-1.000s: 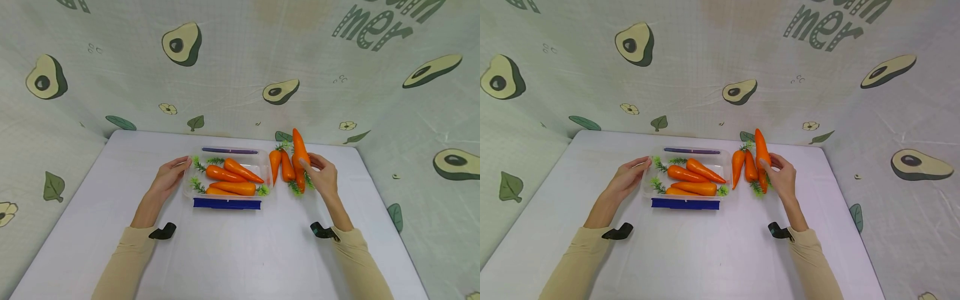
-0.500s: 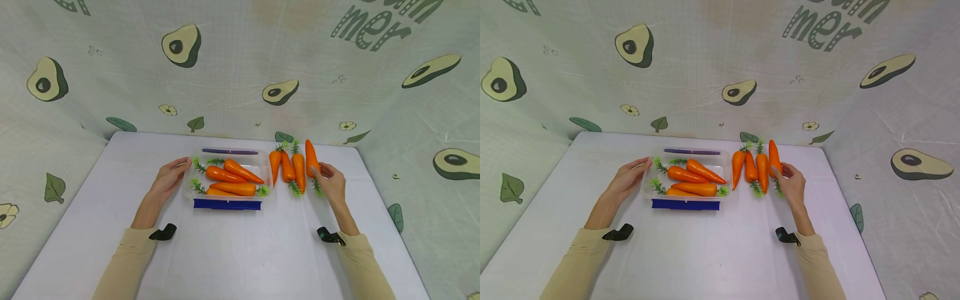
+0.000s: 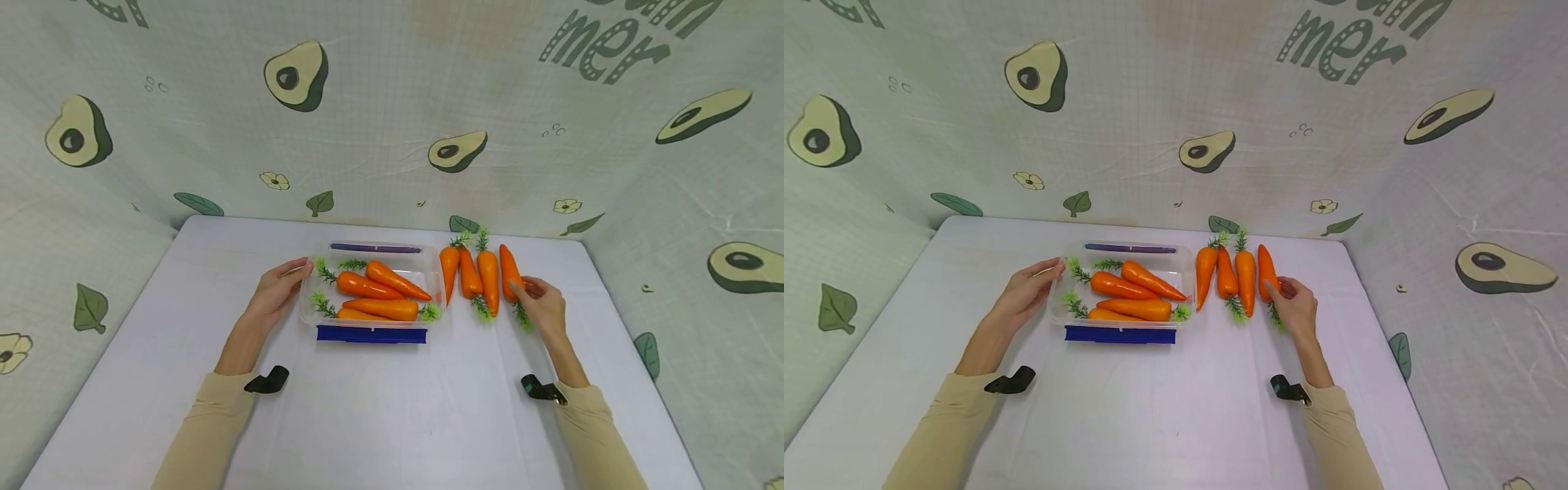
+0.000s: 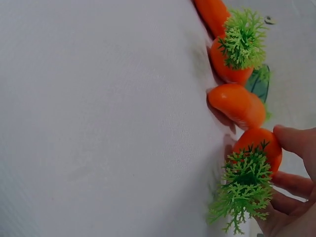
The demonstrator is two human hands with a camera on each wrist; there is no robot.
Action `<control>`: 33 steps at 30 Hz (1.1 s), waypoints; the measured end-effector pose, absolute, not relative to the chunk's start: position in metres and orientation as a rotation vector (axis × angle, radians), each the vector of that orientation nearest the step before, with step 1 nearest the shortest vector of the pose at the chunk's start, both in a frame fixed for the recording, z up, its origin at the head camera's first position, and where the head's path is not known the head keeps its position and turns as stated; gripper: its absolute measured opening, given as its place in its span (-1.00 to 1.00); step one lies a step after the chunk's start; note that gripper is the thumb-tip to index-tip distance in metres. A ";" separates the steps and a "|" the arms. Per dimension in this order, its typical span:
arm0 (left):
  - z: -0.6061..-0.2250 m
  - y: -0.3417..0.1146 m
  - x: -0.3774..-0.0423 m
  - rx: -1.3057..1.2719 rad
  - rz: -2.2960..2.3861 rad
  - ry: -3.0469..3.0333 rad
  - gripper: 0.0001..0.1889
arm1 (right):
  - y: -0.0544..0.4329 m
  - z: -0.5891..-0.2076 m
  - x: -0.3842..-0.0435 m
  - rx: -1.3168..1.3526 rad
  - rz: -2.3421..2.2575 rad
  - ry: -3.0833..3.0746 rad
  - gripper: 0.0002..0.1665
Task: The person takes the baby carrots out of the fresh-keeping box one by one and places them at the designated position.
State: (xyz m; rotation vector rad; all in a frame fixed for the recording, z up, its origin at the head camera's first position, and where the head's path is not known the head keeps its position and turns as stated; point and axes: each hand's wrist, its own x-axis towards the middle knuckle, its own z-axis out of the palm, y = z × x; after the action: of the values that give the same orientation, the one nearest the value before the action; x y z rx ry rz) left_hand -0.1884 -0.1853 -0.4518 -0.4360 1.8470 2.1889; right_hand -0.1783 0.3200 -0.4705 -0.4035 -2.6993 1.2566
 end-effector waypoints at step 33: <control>-0.450 -0.184 -0.189 -0.451 2.184 1.849 -0.35 | 0.303 -0.437 -0.182 -0.005 1.130 -2.659 -0.52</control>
State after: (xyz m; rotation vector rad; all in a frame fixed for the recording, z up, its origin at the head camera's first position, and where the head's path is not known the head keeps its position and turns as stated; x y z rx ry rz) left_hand -0.1891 -0.1844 -0.4505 -0.4514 1.8488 2.1837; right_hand -0.1816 0.3027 -0.4370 -0.0047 -2.6592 1.1298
